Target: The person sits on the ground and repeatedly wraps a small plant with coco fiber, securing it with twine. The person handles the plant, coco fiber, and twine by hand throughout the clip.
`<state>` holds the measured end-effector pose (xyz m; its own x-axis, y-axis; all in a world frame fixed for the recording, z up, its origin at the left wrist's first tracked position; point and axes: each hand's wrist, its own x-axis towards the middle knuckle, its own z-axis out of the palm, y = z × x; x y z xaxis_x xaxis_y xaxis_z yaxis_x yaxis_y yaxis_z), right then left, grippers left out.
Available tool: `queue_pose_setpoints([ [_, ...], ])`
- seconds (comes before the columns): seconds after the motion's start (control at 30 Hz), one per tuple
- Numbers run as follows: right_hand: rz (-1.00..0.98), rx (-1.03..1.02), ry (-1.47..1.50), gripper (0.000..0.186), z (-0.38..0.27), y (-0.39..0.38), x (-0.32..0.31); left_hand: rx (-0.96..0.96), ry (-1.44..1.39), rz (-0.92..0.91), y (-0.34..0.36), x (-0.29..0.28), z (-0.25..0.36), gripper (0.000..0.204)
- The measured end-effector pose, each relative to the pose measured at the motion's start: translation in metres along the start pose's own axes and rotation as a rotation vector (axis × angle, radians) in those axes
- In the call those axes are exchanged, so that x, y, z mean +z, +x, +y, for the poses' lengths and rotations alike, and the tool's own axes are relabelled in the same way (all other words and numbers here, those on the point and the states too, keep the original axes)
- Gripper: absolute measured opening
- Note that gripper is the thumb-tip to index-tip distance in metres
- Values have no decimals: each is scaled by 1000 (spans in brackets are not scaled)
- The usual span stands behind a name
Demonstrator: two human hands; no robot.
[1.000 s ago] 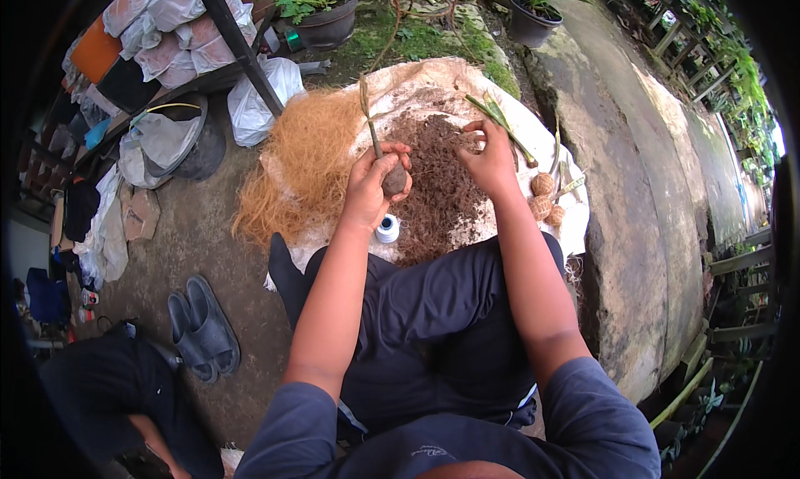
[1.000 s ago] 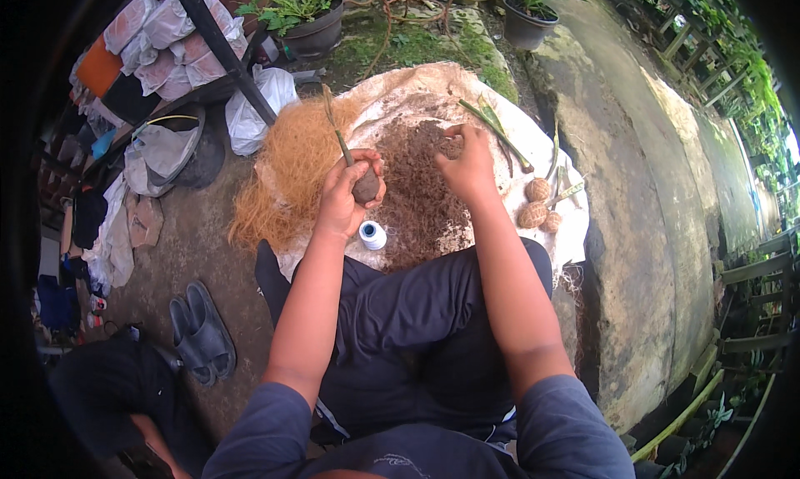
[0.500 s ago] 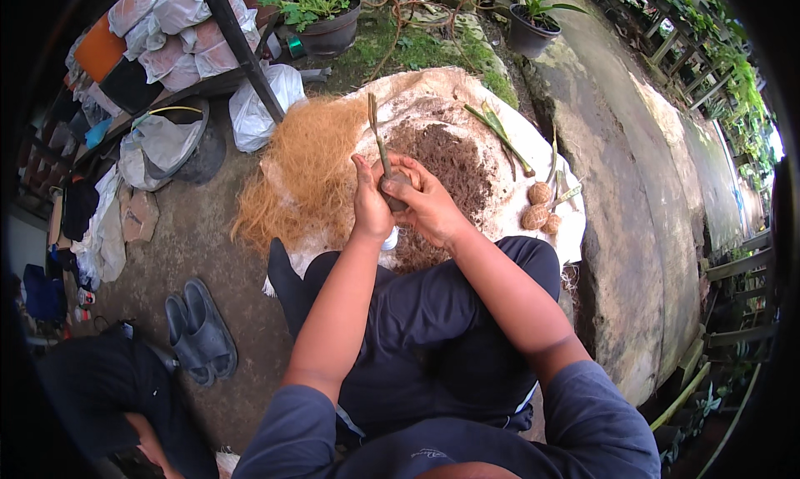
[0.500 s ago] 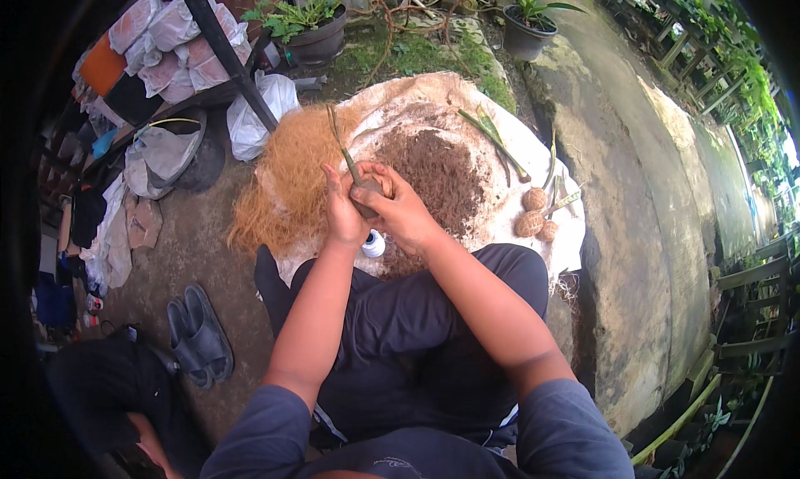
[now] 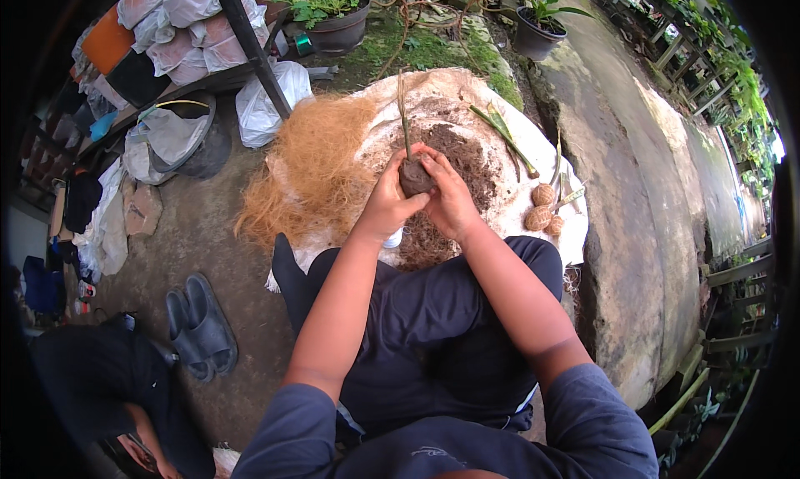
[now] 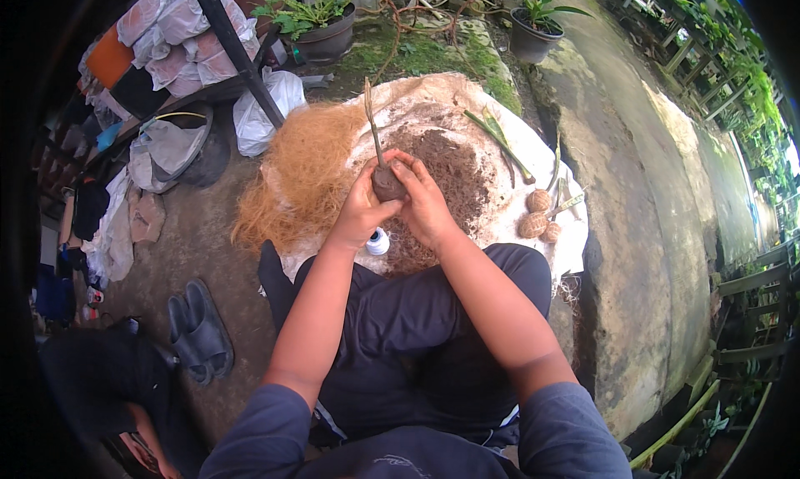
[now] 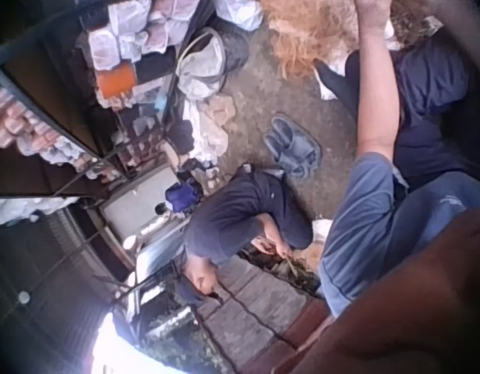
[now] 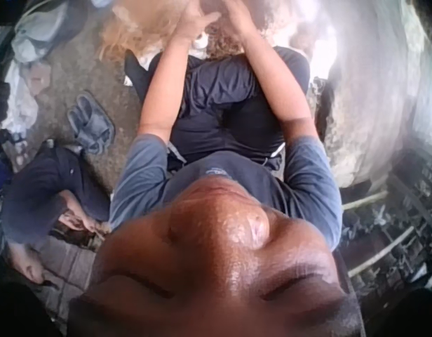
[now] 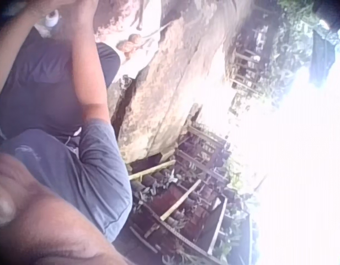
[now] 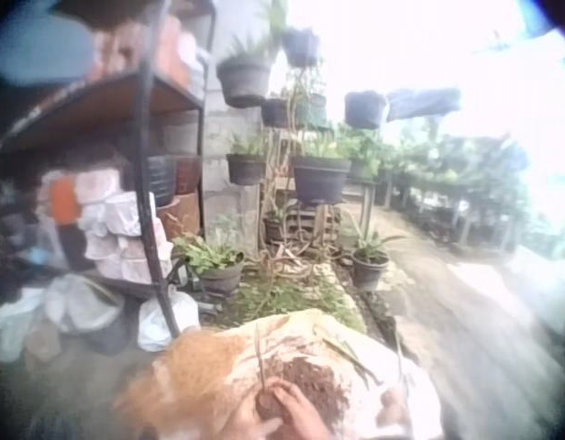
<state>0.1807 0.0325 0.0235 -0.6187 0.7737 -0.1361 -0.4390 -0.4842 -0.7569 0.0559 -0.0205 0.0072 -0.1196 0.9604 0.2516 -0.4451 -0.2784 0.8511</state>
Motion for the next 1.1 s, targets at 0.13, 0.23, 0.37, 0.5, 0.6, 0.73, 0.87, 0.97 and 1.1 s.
queue_pose_setpoints([
  [0.13,-107,131,38,49,-8,-1,-8,-161,194,78,1,-2,3,79],
  [0.23,-157,186,11,49,-11,-1,-12,51,924,151,-3,2,12,76],
  [0.37,-146,233,-109,44,-16,-2,-6,178,1101,98,-2,-4,17,75],
  [0.5,-162,106,-221,44,-5,3,-17,192,1077,109,-2,4,20,76],
  [0.6,-129,-2,-284,38,10,8,-23,223,1066,102,0,5,18,76],
  [0.73,-95,-21,-216,35,11,7,-19,162,1036,42,0,3,19,83],
  [0.87,50,5,4,39,10,-4,16,-13,650,112,-3,-10,-2,86],
  [0.97,44,-14,120,41,15,0,9,5,356,123,-2,-18,-21,74],
  [1.1,135,-86,-32,33,21,5,13,60,348,287,3,-1,-30,57],
])
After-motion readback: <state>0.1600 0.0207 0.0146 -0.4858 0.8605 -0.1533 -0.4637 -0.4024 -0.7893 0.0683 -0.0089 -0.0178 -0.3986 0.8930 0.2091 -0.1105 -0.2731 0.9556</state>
